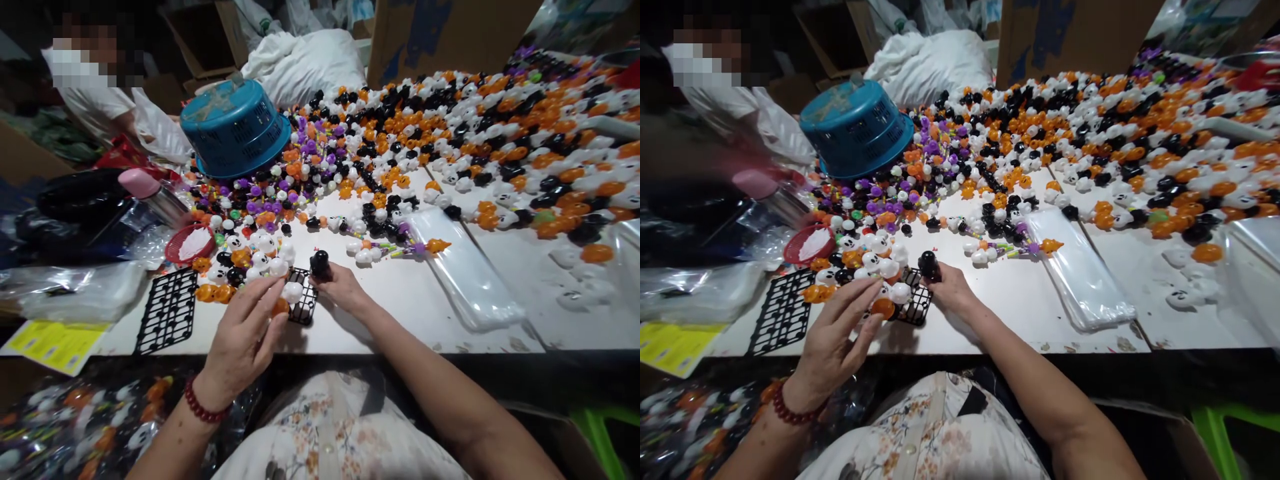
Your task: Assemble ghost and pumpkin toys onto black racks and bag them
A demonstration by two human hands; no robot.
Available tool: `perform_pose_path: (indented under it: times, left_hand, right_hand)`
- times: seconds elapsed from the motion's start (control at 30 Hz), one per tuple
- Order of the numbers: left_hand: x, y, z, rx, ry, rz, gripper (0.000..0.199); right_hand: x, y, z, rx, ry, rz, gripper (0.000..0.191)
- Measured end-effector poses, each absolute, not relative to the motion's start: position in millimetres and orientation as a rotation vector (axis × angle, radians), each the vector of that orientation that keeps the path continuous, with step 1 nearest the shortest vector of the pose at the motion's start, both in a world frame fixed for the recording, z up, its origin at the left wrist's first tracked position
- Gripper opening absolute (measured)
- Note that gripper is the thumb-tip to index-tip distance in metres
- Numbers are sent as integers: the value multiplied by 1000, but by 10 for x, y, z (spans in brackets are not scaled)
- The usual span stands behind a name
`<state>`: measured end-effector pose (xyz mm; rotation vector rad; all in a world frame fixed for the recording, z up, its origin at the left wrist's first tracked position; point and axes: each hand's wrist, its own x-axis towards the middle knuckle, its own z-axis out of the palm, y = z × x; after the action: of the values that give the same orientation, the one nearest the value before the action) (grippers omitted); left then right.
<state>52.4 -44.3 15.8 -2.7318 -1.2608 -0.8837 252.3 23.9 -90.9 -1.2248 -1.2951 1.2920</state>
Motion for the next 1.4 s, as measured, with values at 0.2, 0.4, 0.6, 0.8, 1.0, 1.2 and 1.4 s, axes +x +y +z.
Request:
perform_pose_path:
  times: [0.2,0.4,0.6,0.8,1.0,1.2,1.4]
  left_hand:
    - [648,-207,77,-2780,-1013,-606,43]
    - [629,-200,-57,-2676,-1125,-709,39]
    - [663,-199,-43,-2621,-1048,-577,39]
    - [664,-161,-136,-2545,-1202,-729,28]
    - [730,-164,-68,-2553,-1251,-714,19]
    - [762,-12,-41,-2585,-1094,-517,24]
    - [750,108,-86,-2602,-1076,-354,42]
  right_hand:
    - [2285,330,-913,-1212,-1469,1204,24]
    - [2292,349,-908,-1362,-1727,1032,22]
    - [2347,331,-854,-1370,-1824,982,27]
    - [2300,328,-794,-1369,-1976,908,20]
    - [2252,359,-841,-1325,-2063,843,20]
    - [2199,330,-926,-1240,-2057,808,18]
    - [2687,251,-841,-1392,-1999,504,33]
